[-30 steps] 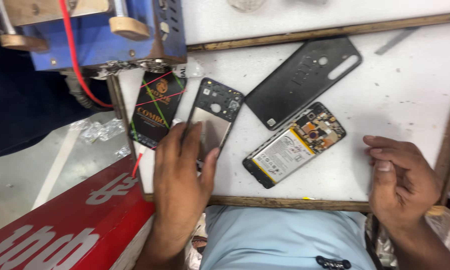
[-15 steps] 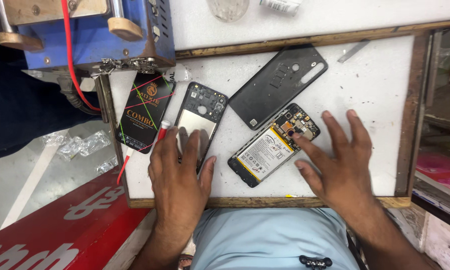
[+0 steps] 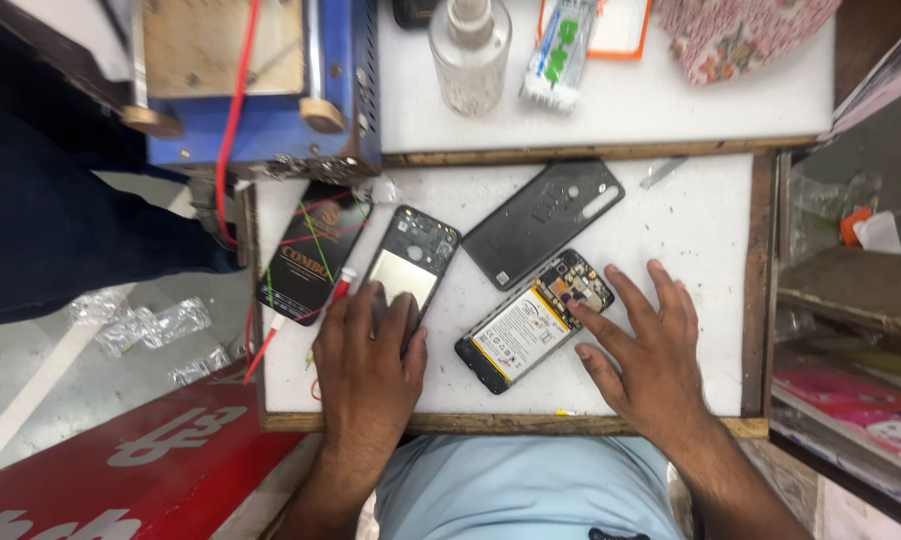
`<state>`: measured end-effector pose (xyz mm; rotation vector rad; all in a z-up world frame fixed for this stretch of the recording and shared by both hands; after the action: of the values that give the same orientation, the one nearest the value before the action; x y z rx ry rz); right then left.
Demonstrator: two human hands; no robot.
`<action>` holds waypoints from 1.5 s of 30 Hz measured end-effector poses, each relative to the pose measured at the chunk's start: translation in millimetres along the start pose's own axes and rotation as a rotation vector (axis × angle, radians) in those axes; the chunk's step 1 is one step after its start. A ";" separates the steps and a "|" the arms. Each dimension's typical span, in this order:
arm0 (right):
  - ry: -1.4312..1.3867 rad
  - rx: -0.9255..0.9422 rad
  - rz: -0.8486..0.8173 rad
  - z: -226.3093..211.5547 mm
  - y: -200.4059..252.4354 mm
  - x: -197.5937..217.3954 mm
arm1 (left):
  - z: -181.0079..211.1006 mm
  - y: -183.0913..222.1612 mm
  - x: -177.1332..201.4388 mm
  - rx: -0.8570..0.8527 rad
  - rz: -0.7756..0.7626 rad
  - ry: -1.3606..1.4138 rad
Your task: The person assembles a smartphone by connecting internal components, installing the battery, and attaching the back cover. The person handles the motherboard, battery, and casing, then secures the back cover onto the device.
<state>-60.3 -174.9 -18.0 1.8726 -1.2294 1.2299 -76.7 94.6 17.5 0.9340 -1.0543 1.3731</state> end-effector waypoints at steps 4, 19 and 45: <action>-0.058 0.004 0.038 -3.1 -2.6 10.2 | 0.2 0.6 12.4 -0.042 0.073 0.055; -0.541 -0.031 0.335 23.5 29.3 23.0 | -1.9 20.0 -24.1 0.320 -0.243 1.157; -0.876 -0.157 0.404 22.6 29.5 40.7 | 16.8 20.7 -17.9 0.120 -0.242 1.261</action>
<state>-72.4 -221.1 9.4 2.1721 -2.1629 0.4112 -96.7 73.6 3.6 0.1217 0.1008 1.4418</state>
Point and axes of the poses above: each hand's wrist, its own y-axis away from the middle knuckle, its own x-axis out of the back of the hand, z = x × y, the point moved 7 cm from there along -y, towards the middle knuckle, and after that the axes turned 3 degrees about -z, right-handed, at the moved point
